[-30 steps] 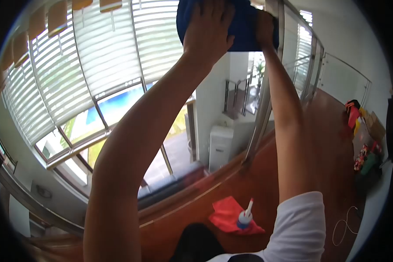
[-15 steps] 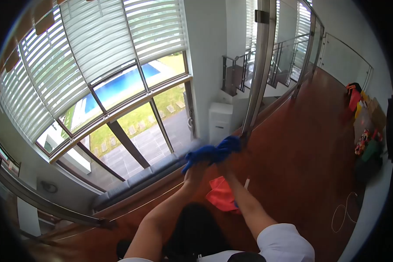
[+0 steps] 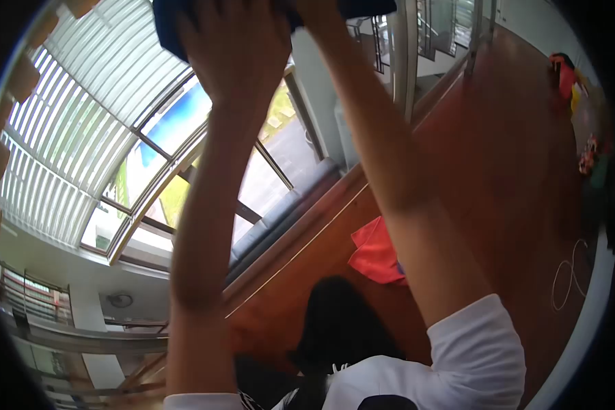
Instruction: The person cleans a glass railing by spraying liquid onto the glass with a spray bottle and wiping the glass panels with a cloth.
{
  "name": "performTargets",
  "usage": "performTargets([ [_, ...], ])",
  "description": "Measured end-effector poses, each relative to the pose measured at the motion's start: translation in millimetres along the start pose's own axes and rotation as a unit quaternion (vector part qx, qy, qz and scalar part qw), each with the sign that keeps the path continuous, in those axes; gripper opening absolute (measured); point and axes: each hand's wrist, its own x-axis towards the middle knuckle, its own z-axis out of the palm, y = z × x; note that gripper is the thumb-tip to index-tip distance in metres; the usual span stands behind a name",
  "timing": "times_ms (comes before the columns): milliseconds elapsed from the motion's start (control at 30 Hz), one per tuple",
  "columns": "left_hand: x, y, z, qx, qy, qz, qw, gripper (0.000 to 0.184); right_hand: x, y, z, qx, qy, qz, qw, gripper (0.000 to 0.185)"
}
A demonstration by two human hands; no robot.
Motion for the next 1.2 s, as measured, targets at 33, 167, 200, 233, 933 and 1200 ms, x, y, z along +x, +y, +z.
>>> performTargets([
  [33,-22,6,12,-0.045,-0.054,-0.015,0.997,0.054,-21,21,1,0.000,0.007,-0.040,0.999,0.072],
  [167,-146,76,4,-0.156,-0.241,0.013,0.958,0.056,-159,125,-32,0.043,0.062,-0.064,0.995,0.065],
  [200,-182,94,-13,-0.209,-0.374,0.029,0.903,0.060,-200,150,-46,0.037,0.032,-0.025,0.998,0.064],
  [233,-227,110,-23,-0.278,-0.381,0.027,0.882,0.061,-246,175,-64,0.029,0.004,0.014,0.999,0.062],
  [933,-150,108,-7,-0.224,-0.324,0.022,0.919,0.073,-91,196,-40,0.195,0.040,0.056,0.978,0.036],
  [1200,-255,137,-21,-0.213,-0.420,0.094,0.877,0.072,-289,330,-73,-0.008,-0.085,0.115,0.990,0.052],
])
